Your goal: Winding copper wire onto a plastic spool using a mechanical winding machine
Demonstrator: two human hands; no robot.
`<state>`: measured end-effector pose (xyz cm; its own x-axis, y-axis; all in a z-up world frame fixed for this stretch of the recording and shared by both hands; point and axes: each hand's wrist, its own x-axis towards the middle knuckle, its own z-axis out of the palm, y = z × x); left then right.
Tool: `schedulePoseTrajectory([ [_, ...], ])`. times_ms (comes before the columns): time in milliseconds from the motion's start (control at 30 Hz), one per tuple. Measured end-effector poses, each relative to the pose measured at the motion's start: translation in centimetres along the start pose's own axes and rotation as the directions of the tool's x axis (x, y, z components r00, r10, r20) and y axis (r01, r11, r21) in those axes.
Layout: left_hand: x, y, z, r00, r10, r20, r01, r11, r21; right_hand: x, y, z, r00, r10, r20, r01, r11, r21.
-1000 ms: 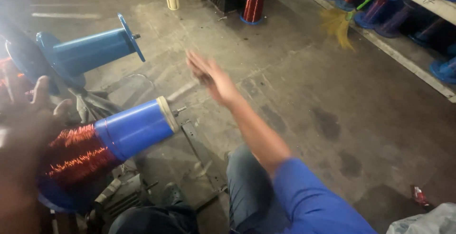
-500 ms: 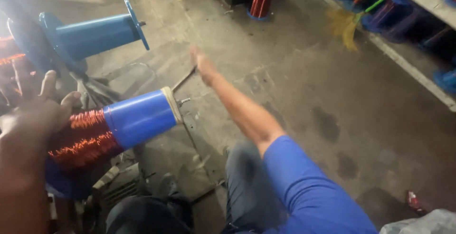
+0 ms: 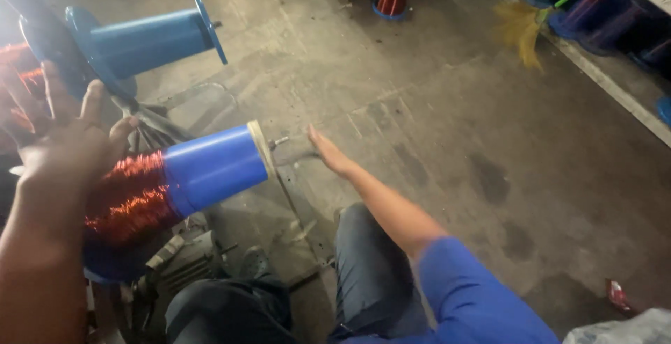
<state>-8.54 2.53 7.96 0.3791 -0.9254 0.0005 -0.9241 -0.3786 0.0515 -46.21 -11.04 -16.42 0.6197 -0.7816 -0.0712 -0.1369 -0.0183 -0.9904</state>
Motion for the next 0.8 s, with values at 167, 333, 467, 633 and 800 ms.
schedulePoseTrajectory([
  [167, -1.0, 0.1, 0.4, 1.000, 0.026, 0.000, -0.026, 1.000, 0.000, 14.3, -1.9, -3.8, 0.860, -0.403, -0.314, 0.390, 0.915, -0.104],
  [333, 0.0, -1.4, 0.6, 1.000, -0.025, -0.005, 0.025, 0.999, 0.033, -2.3, -16.4, -2.2, 0.714, -0.699, -0.034, 0.643, 0.636, 0.428],
  [467, -1.2, 0.5, -2.1, 0.990, -0.111, 0.083, 0.106, 0.992, 0.068, -9.3, -7.3, -0.3, 0.862, -0.505, 0.045, 0.475, 0.836, 0.276],
  [633, 3.8, -8.1, 9.8, 0.781, 0.552, -0.291, -0.345, 0.770, 0.536, 0.0, 0.9, -0.9, 0.998, 0.013, -0.066, -0.011, 0.999, 0.033],
  [800, 0.9, -2.1, 4.2, 0.999, -0.042, 0.018, 0.044, 0.997, -0.064, 12.9, -3.4, -4.6, 0.888, -0.379, -0.259, 0.388, 0.921, -0.019],
])
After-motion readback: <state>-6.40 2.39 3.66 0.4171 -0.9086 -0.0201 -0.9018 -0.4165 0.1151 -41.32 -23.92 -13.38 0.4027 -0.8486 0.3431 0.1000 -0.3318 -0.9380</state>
